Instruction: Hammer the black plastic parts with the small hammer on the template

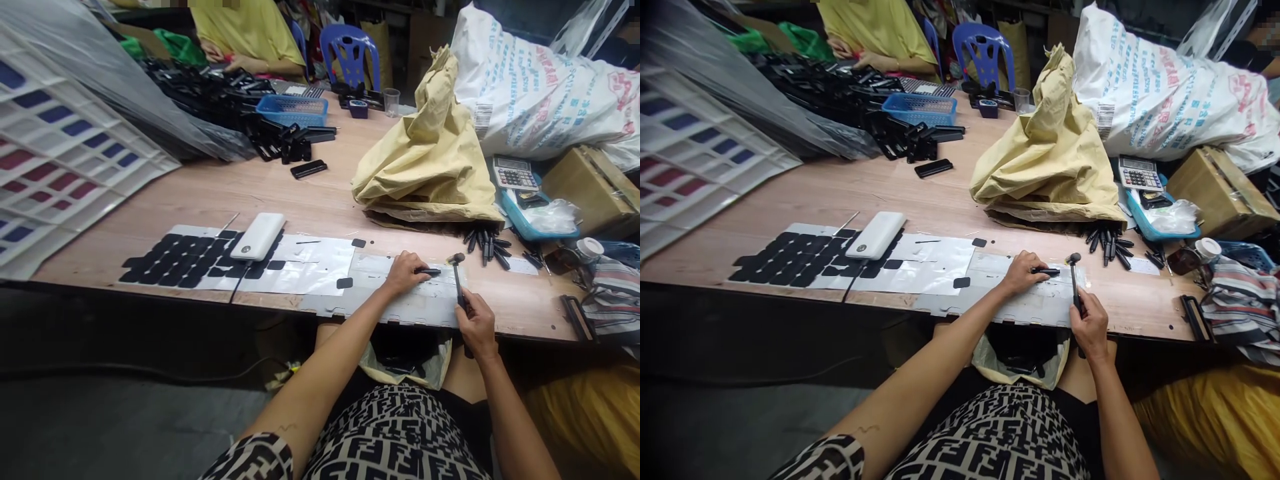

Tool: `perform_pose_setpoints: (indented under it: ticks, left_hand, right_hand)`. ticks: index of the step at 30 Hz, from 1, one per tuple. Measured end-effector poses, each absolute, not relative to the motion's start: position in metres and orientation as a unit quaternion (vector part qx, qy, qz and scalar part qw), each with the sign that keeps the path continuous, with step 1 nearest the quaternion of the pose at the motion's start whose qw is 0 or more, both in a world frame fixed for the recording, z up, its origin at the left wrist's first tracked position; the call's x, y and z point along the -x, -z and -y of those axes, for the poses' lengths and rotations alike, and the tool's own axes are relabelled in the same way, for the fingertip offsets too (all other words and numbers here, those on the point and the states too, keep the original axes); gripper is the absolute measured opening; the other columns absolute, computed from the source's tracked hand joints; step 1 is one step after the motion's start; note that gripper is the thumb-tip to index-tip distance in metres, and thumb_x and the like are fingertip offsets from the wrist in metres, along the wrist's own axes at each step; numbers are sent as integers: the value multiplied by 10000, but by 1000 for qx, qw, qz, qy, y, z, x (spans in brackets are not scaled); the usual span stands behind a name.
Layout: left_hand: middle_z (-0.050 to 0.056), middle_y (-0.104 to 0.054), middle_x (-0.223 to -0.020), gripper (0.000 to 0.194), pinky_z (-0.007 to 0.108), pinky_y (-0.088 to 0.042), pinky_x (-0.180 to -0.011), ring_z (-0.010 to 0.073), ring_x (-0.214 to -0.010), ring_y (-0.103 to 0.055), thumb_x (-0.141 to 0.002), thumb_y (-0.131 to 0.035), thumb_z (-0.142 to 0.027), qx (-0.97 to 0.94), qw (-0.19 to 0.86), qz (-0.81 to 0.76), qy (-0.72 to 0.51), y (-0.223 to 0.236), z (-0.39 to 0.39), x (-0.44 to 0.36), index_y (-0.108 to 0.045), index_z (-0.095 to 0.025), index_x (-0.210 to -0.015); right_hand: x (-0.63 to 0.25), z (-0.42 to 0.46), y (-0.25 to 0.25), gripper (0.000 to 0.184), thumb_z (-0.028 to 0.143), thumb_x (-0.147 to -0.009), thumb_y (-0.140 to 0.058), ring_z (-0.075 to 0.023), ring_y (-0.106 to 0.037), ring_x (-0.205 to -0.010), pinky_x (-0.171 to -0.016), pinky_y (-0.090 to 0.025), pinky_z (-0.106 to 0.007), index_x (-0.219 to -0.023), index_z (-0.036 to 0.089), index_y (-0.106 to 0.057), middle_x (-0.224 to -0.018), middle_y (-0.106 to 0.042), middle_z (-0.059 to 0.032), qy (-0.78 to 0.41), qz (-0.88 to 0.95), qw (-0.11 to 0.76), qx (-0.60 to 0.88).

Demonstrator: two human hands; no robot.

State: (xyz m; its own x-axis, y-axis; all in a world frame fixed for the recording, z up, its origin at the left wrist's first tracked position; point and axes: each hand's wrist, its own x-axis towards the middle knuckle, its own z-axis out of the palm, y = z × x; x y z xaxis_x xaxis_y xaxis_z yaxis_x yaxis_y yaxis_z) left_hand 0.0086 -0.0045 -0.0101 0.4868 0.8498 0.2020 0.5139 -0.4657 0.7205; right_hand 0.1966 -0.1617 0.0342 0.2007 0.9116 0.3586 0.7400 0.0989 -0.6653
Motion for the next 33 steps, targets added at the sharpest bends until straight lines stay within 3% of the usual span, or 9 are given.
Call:
perform_pose_setpoints:
  ticks: [8,20,33]
  left_hand:
    - [26,-661,-859,176,371,-409,-865,217,-942,-523,-760,-793,-354,-804,301,-428,-282,9,5,-10,-787,-293,-925]
    - [17,-662,-843,183,353,-398,-841,209,-918,-516,-762,-783,-344,-799,304,-437,-279,4,7,-10,-788,-297,-939]
    - [28,-676,-869,196,363,-401,-874,220,-948,-531,-754,-781,-392,-815,308,-408,-274,3,6,-5,-791,-259,-897]
  right_hand:
    - [-182,171,-33,393,211,-873,-536,-210,-653,-805,-761,-550,-348,-1250,205,-648,-964,-689,-79,-56,688,368,623]
    - [-171,168,-29,385,218,-872,-533,-181,-630,-745,-736,-546,-316,-1238,202,-654,-921,-675,-62,-92,692,362,618]
    - [-222,150,-4,425,326,-849,-619,-159,-592,-733,-668,-526,-294,-1233,152,-671,-972,-678,-64,-161,550,447,687]
